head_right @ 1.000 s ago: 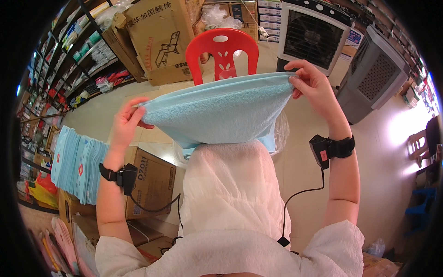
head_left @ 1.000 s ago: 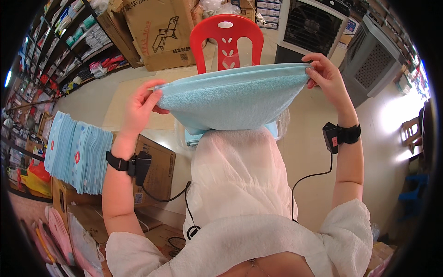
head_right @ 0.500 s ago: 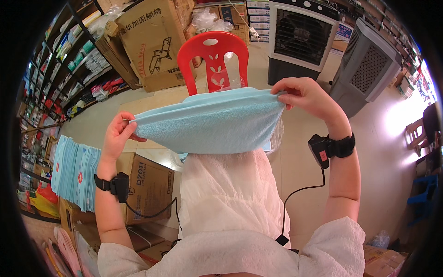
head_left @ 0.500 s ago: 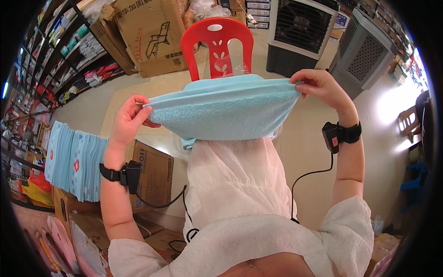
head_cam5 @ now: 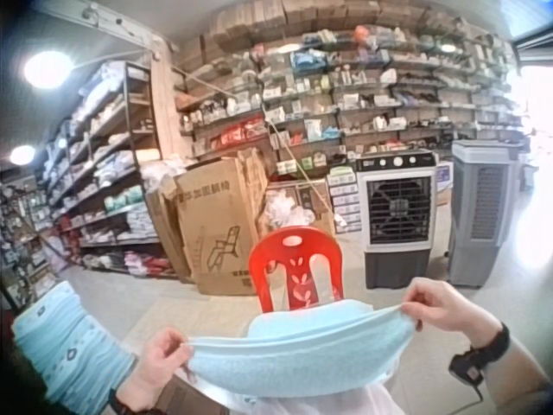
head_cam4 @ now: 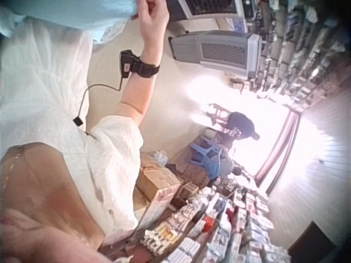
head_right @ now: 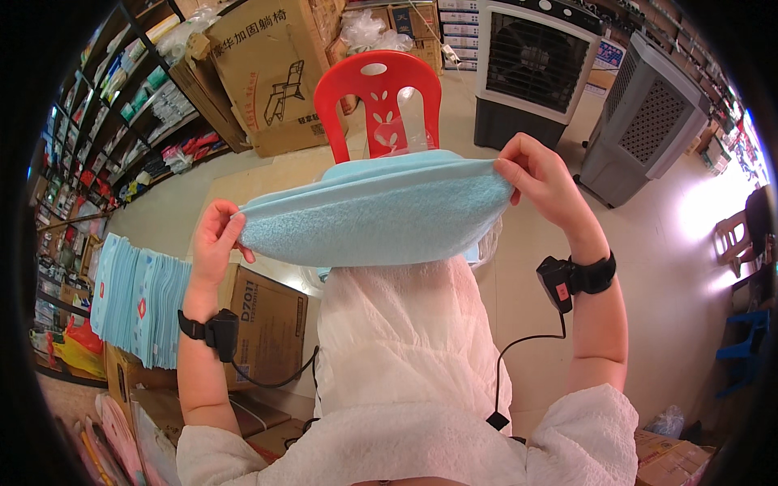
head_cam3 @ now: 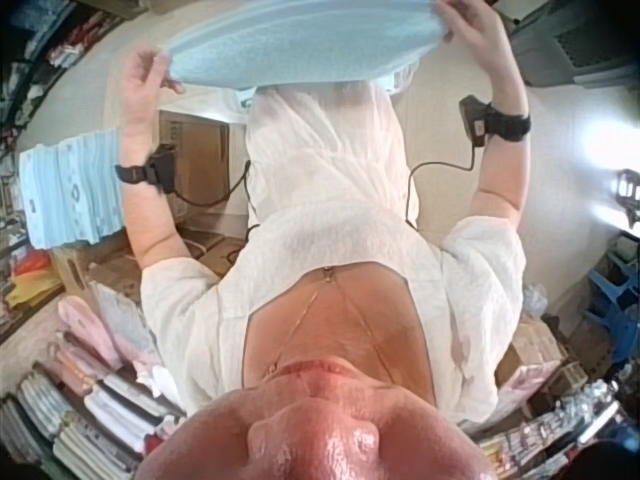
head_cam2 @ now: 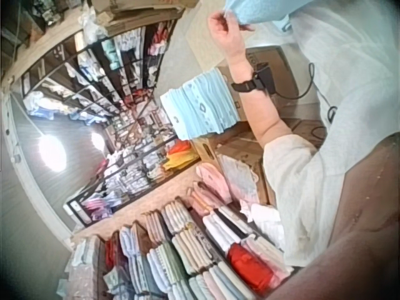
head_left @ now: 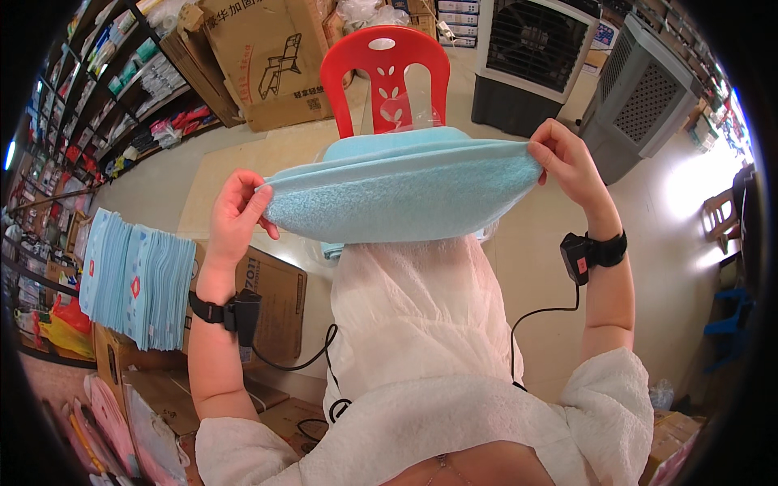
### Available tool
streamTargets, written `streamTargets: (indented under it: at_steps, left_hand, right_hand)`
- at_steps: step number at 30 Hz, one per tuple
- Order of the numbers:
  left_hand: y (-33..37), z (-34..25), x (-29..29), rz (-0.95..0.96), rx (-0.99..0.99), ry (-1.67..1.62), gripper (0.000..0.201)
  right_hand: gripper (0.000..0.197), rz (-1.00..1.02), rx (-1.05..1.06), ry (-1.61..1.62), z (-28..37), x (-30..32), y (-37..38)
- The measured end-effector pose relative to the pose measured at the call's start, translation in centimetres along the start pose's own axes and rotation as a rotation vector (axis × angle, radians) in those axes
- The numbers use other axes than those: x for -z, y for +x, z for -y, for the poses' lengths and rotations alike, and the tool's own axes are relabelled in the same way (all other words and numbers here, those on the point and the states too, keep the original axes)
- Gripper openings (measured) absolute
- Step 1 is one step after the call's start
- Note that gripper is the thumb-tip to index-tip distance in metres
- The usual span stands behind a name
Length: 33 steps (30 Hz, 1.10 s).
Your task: The person folds several blue towels one by one and places them on a cardboard box, occasionally adjusting a towel already in a stack.
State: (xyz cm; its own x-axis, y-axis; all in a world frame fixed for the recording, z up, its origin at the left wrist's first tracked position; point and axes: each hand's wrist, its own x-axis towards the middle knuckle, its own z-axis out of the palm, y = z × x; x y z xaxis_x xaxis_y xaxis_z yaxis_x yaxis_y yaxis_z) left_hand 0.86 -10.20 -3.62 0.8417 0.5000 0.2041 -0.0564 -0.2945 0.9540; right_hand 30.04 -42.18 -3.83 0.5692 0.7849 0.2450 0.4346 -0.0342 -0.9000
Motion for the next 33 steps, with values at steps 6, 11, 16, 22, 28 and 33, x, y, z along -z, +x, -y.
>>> streamTargets:
  at_steps: [6,11,16,22,28,33]
  left_hand:
    - [-0.2,-0.6,-0.5,0.044,-0.032,0.065,0.020]
    - [-0.7,-0.1,0.0,0.078,-0.011,0.214,0.020]
    - [-1.3,-0.4,-0.1,0.106,0.047,0.201,0.015]
    - [-1.9,-0.6,-0.4,0.087,-0.025,0.042,0.009]
    - [-2.0,-1.3,-0.3,0.209,0.056,0.131,0.006]
    - [-0.4,-1.7,0.5,0.214,0.012,0.186,0.006]
  right_hand:
    - [0.012,-0.073,0.037,0.007,0.5,-0.4,-0.4]
    - [0.009,0.036,-0.038,-0.163,1.0,-0.2,-0.6]
    - [0.008,0.112,-0.088,-0.054,0.5,0.4,-0.8]
    - [0.014,0.010,-0.055,0.092,-0.1,0.6,-0.4]
    - [0.018,0.006,-0.044,0.011,-0.4,1.4,-0.2]
    - [0.016,0.036,0.019,-0.077,1.1,1.6,0.9]
